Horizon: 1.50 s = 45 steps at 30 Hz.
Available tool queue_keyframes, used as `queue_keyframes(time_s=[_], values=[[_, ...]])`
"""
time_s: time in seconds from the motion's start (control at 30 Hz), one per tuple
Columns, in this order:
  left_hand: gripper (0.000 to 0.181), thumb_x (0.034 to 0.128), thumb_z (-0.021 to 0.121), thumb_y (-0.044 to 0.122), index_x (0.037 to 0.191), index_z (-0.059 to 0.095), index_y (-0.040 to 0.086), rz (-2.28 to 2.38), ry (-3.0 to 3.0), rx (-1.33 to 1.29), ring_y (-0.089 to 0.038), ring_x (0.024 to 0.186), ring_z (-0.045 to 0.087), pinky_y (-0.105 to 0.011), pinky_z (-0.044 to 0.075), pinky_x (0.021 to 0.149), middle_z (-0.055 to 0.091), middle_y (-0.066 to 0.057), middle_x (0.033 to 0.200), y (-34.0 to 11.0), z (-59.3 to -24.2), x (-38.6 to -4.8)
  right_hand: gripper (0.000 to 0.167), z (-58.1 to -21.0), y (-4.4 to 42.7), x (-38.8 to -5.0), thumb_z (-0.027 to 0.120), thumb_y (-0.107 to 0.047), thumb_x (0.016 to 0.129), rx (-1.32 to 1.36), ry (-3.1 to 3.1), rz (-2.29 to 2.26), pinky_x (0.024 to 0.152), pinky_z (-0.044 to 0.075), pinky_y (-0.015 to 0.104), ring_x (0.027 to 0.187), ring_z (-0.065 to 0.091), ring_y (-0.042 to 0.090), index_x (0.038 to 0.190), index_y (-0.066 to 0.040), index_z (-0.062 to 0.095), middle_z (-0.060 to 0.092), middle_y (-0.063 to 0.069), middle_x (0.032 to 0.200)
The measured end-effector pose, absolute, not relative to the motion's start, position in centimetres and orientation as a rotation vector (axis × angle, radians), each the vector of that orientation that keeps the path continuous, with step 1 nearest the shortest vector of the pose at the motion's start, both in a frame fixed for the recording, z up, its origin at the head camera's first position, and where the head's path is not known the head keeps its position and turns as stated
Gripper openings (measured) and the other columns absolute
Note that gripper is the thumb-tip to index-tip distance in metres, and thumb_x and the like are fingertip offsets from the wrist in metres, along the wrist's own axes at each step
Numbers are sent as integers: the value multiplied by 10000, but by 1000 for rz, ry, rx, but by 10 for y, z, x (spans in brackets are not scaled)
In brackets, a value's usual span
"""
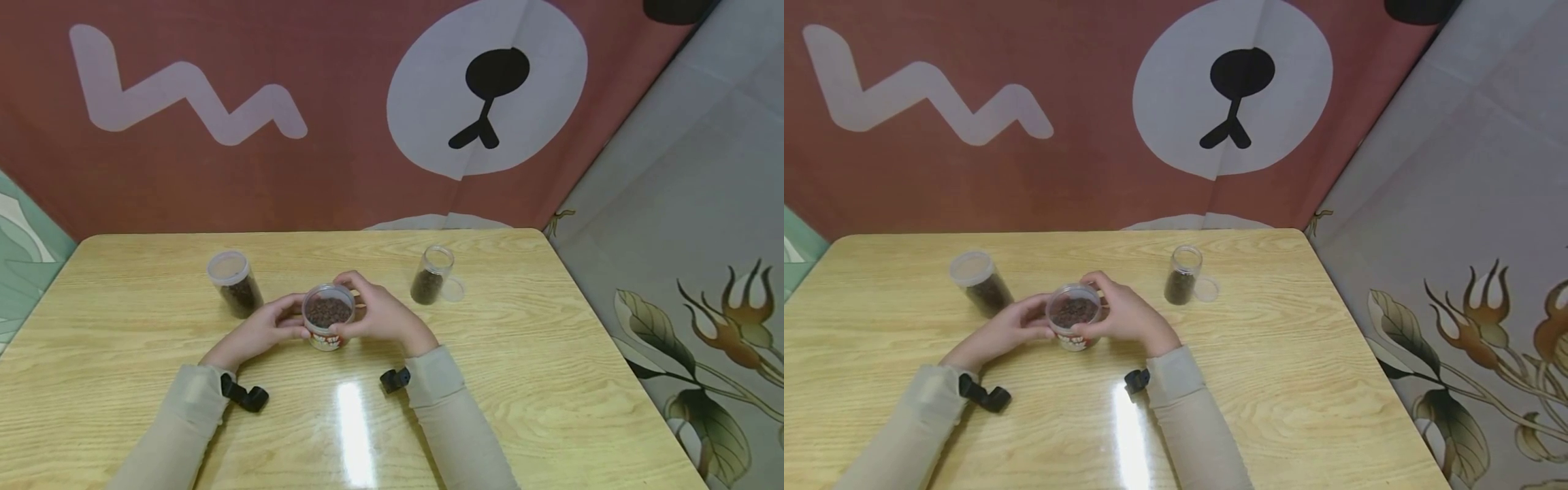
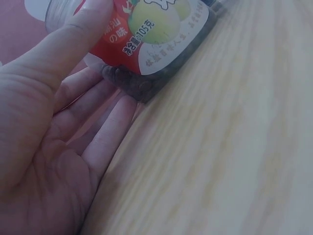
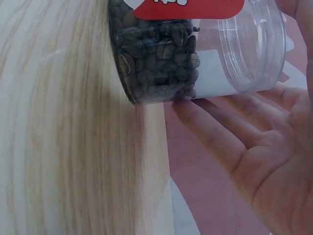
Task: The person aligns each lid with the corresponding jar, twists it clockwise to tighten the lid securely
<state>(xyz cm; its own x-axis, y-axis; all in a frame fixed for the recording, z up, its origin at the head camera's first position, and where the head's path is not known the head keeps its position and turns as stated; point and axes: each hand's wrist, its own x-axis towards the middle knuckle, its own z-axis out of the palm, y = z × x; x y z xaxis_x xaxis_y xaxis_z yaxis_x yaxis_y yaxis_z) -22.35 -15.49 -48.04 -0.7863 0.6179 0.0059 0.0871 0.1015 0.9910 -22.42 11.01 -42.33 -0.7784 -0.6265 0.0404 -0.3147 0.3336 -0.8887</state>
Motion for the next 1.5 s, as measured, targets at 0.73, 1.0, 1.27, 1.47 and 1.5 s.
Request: queue_keyframes(time_s=[0.73, 1.0, 1.27, 1.47, 1.5], values=[[638, 951, 702, 67, 1488, 394, -87, 1733, 2013, 709, -491, 1326, 474, -246, 507, 1003, 428, -315, 1484, -154, -479, -224, 689, -423, 113, -223, 819, -229, 879, -752, 2300, -1426, 972, 536, 267, 1244, 580, 225, 1426, -164, 406, 557, 64, 1353], [645, 953, 706, 95, 1495, 397, -69, 1750, 1977, 715, -482, 1332, 473, -271, 515, 1009, 427, -306, 1492, -154, -481, -225, 891, -419, 121, -225, 892, -184, 800, -692, 2281, -1399, 1004, 525, 360, 1257, 515, 255, 1493, -72, 343, 444, 70, 1443], [637, 952, 707, 90, 1490, 405, -70, 1756, 1971, 709, -488, 1332, 471, -269, 516, 1007, 419, -311, 1496, -155, -481, -224, 761, -422, 120, -226, 882, -131, 806, -637, 2256, -1346, 907, 561, 320, 1081, 632, 218, 1388, -69, 395, 488, 102, 1304], [635, 949, 708, 76, 1488, 408, -75, 1762, 1967, 706, -486, 1330, 472, -269, 517, 1004, 425, -311, 1491, -155, -480, -224, 741, -424, 119, -225, 880, -129, 808, -648, 2271, -1347, 911, 557, 306, 1072, 628, 208, 1374, -67, 408, 501, 97, 1297], [633, 949, 707, 76, 1487, 408, -76, 1763, 1966, 705, -485, 1331, 471, -269, 517, 1005, 426, -313, 1489, -155, -480, -224, 737, -424, 119, -225, 879, -128, 808, -652, 2273, -1350, 915, 556, 310, 1070, 629, 211, 1373, -68, 409, 502, 99, 1299]])
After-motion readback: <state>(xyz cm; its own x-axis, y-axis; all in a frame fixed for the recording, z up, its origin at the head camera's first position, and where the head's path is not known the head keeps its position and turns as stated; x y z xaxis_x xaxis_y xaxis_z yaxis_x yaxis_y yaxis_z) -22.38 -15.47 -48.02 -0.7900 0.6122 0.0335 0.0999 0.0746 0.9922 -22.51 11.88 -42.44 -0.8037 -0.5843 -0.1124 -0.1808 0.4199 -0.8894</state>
